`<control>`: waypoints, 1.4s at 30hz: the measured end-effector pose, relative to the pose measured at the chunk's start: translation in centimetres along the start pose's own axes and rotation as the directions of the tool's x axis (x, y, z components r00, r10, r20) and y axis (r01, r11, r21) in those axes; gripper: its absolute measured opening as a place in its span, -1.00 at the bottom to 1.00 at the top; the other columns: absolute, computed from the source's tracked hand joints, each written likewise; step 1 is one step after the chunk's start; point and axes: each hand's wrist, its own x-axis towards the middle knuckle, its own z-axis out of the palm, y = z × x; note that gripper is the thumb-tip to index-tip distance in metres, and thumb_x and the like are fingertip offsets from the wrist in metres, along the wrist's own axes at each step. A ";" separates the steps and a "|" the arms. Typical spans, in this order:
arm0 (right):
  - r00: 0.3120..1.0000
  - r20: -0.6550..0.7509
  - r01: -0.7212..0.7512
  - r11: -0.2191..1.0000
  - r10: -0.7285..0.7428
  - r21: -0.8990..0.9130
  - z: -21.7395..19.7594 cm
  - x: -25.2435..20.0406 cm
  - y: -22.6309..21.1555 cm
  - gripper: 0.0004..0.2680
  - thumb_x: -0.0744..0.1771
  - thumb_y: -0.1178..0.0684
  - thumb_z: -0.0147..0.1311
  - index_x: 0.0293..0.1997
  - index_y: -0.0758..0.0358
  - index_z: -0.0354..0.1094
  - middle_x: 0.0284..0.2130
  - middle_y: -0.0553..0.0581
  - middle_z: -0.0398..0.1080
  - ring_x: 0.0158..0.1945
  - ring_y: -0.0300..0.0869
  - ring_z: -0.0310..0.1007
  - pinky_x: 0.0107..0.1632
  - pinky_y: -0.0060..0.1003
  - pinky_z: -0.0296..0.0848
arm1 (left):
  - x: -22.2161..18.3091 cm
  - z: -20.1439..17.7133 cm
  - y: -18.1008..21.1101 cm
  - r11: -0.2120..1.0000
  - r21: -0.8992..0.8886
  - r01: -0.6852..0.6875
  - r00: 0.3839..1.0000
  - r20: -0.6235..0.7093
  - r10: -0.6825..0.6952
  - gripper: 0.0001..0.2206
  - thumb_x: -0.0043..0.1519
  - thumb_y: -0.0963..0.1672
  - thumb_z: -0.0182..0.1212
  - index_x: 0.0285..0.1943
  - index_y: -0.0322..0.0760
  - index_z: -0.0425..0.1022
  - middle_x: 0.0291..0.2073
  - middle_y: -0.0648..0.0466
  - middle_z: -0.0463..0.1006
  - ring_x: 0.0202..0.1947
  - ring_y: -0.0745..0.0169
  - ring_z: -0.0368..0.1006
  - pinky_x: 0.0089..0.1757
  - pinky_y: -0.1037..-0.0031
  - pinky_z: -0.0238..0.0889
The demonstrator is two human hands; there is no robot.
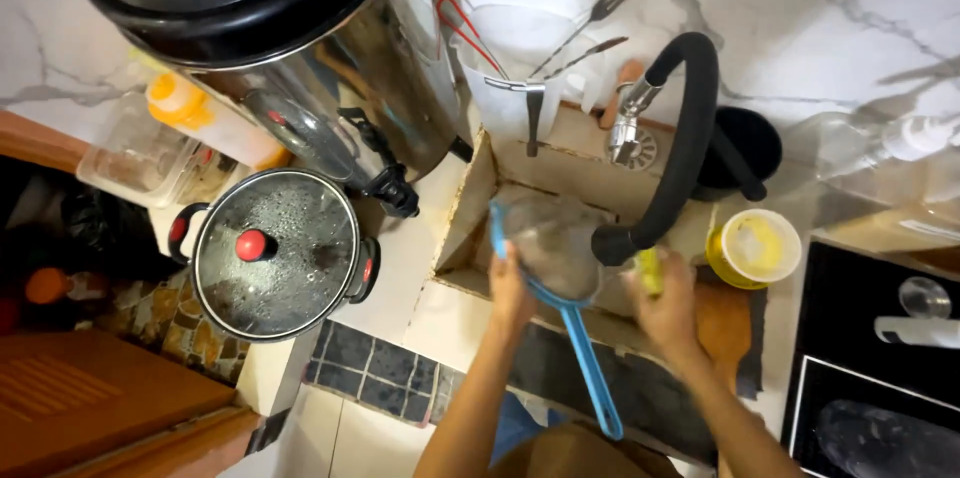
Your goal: The recorder washes a mesh strainer with a sponge and soap in a sink.
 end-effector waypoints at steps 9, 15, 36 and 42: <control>0.513 -0.328 0.798 0.582 -0.793 -0.158 3.5 3.2 -10.6 -0.76 0.40 -0.03 0.05 0.23 0.01 0.34 0.26 0.12 0.26 0.39 0.12 0.23 0.45 0.13 0.16 | -1.1 7.2 1.0 0.787 0.602 -0.134 0.958 -0.124 0.258 -0.68 0.44 0.00 -0.09 -0.05 -0.34 0.43 -0.35 0.04 0.50 -0.37 0.35 0.33 -0.32 0.38 0.29; 0.346 -0.124 0.923 0.361 -0.930 -0.132 2.3 3.6 -8.7 -0.72 0.40 -0.04 -0.11 0.18 0.13 0.43 0.18 0.34 0.39 0.30 0.30 0.25 0.29 0.10 0.23 | 1.2 7.7 2.9 0.947 0.321 0.009 0.946 -0.309 0.095 -0.69 0.40 0.01 -0.19 -0.10 -0.26 0.38 -0.32 0.13 0.55 -0.31 0.34 0.48 -0.25 0.42 0.41; 0.548 -0.039 0.713 0.442 -0.835 0.544 0.5 1.0 -7.9 -0.86 0.40 0.17 0.02 0.02 0.22 0.48 0.11 0.21 0.47 0.32 0.07 0.39 0.40 -0.05 0.27 | 2.3 1.4 2.2 0.979 0.193 -0.067 0.911 -0.389 0.139 -0.67 0.41 -0.03 -0.20 0.00 -0.32 0.44 -0.15 0.02 0.59 -0.17 0.21 0.53 -0.12 0.39 0.44; 0.790 -0.088 0.613 0.784 -0.606 0.098 1.7 3.3 -11.5 -0.69 0.31 0.13 0.13 0.17 0.40 0.40 0.12 0.35 0.38 0.18 0.14 0.34 0.22 0.01 0.28 | -1.0 4.1 1.2 0.622 0.762 -0.182 0.932 -0.068 0.356 -0.73 0.43 -0.03 -0.04 -0.04 -0.35 0.39 -0.27 0.01 0.53 -0.23 0.20 0.42 -0.14 0.28 0.31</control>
